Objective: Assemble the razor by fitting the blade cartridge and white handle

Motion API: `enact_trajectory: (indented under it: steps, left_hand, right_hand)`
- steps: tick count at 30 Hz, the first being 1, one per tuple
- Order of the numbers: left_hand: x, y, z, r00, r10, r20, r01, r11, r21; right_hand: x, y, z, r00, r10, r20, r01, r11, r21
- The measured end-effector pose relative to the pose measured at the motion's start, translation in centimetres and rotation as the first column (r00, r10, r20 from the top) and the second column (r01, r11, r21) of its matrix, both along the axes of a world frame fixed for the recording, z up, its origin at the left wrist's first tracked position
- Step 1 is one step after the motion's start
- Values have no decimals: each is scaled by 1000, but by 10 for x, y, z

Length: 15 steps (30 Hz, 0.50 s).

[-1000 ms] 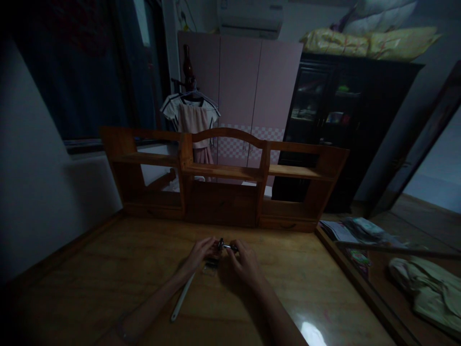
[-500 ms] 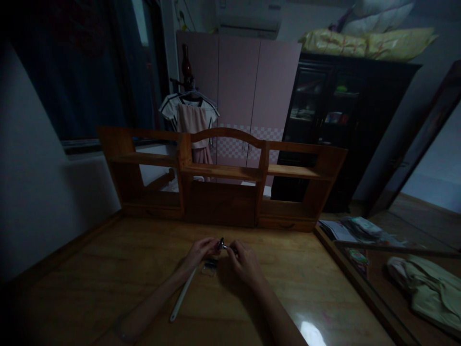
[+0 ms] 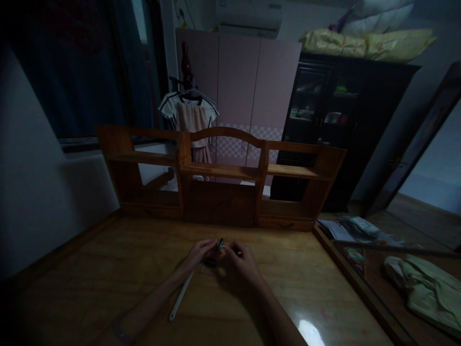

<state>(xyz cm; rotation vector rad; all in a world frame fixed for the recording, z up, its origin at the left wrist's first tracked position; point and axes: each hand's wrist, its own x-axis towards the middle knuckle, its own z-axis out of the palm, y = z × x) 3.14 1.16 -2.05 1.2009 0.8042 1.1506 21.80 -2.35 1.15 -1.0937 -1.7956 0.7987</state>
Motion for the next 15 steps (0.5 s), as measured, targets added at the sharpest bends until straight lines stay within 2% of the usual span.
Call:
enact_trajectory:
  steps: [9, 15]
  left_hand:
    - [2, -3, 1, 998, -10, -68, 15, 997, 73]
    - [2, -4, 2, 996, -23, -91, 31, 995, 91]
  right_hand:
    - [0, 11, -12, 999, -30, -32, 29, 999, -37]
    - [2, 10, -11, 1000, -27, 4, 27, 999, -23]
